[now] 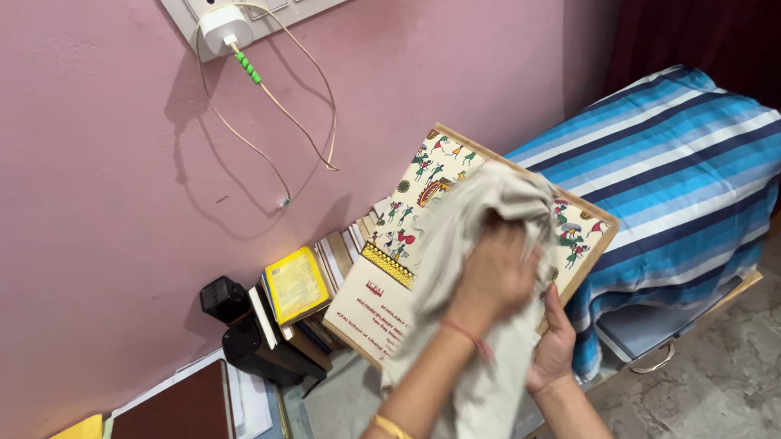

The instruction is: The person wipes a desk surface, a wooden board, and a printer using a white cloth. They move a striped cloth to access the printer, wipe the top and front, then replace the striped cloth over the printer.

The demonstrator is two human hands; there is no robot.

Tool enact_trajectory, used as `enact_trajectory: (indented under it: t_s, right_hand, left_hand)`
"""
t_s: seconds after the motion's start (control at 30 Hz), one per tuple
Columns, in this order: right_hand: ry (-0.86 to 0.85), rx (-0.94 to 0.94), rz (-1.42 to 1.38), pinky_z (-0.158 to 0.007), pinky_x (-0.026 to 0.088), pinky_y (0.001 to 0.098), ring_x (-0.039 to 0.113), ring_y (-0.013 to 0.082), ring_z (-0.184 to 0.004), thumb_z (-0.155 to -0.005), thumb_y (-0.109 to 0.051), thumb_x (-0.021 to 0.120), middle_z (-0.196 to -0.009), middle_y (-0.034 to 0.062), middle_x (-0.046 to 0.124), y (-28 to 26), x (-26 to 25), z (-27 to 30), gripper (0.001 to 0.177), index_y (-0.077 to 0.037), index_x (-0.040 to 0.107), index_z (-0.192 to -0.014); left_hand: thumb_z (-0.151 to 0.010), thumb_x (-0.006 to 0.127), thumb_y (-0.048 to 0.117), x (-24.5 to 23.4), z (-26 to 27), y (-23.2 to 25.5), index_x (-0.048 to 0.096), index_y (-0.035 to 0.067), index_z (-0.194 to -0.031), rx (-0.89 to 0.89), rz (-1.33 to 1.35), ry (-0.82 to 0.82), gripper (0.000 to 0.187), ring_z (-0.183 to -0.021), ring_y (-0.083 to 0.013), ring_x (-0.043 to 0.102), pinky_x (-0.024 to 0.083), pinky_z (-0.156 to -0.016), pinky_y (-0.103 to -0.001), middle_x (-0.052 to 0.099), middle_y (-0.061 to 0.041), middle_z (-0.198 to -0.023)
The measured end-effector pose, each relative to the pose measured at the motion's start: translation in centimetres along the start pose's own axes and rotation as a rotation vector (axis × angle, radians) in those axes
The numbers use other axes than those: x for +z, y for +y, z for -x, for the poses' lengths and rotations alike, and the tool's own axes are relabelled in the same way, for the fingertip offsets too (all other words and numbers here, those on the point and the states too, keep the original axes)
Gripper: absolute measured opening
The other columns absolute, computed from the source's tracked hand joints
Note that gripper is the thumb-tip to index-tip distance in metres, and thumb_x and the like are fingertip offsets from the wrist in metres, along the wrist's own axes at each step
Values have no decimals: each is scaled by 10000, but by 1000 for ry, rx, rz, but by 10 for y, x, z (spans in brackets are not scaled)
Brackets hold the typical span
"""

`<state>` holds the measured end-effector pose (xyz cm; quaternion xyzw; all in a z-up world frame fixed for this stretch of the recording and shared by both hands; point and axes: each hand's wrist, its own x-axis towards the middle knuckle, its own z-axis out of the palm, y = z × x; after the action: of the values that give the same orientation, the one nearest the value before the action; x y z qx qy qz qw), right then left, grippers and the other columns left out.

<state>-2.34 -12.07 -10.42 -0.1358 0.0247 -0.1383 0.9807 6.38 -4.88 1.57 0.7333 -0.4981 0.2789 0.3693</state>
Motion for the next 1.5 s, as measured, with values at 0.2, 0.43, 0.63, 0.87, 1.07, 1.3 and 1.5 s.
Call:
enact_trajectory:
  t_s: [0.2,0.43,0.63,0.87,1.07,1.3,1.5]
  right_hand:
    - [34,-115,24,-1124,410,542,577,365,-1297,-985,-458,585,-1453,164,593,-15,18,22,668,-36,490,-1494]
    - [30,-285,27,-1147,387,541,562,355,-1322,-965,-485,595,-1469,140,583,-38,16,8,697,-55,482,-1501]
    - [10,-87,-28,-1119,415,533,589,358,-1279,-1000,-408,563,-1422,158,614,-13,9,5,603,-39,509,-1475]
    - [-62,11,-41,-1075,444,545,617,379,-1235,-1002,-356,551,-1375,184,649,-4,2,17,559,-20,531,-1448]
    - [54,-50,34,-1036,478,549,630,382,-1194,-968,-330,580,-1338,181,667,-22,-26,6,546,-33,548,-1426]
    - [206,-285,720,-1065,469,522,630,384,-1251,-1046,-373,628,-1344,262,636,-37,-6,-33,588,82,570,-1415]
    - [-7,53,524,-1055,364,662,430,386,-1392,-811,-752,538,-1580,209,363,-46,92,-22,1003,-138,298,-1568]
  left_hand:
    - [-1046,490,271,-39,12,-75,605,-66,-1179,-424,-141,23,380,-1112,-467,547,431,-968,-552,598,-294,-1162]
    - [-1001,512,250,-9,139,27,559,-93,-1322,-298,-97,-124,472,-1279,-495,462,240,-1168,-630,548,-324,-1314]
    - [-1041,492,303,6,56,39,631,-29,-1235,-325,80,-301,409,-1059,-432,622,485,-943,-510,659,-266,-1145]
    - [-1081,464,282,-42,-16,-48,617,-26,-1244,-212,-215,92,381,-1072,-463,622,505,-945,-520,644,-293,-1217]
    - [-973,582,354,-67,46,-90,638,48,-1315,-637,-165,135,462,-976,-442,678,528,-843,-504,712,-252,-1079]
    - [-758,860,270,-115,75,-96,698,4,-1096,-857,298,234,459,-891,-369,750,586,-783,-437,779,-163,-984]
    - [-795,822,311,-146,69,-33,723,37,-1058,-12,-421,359,393,-914,-382,699,546,-829,-481,724,-161,-994]
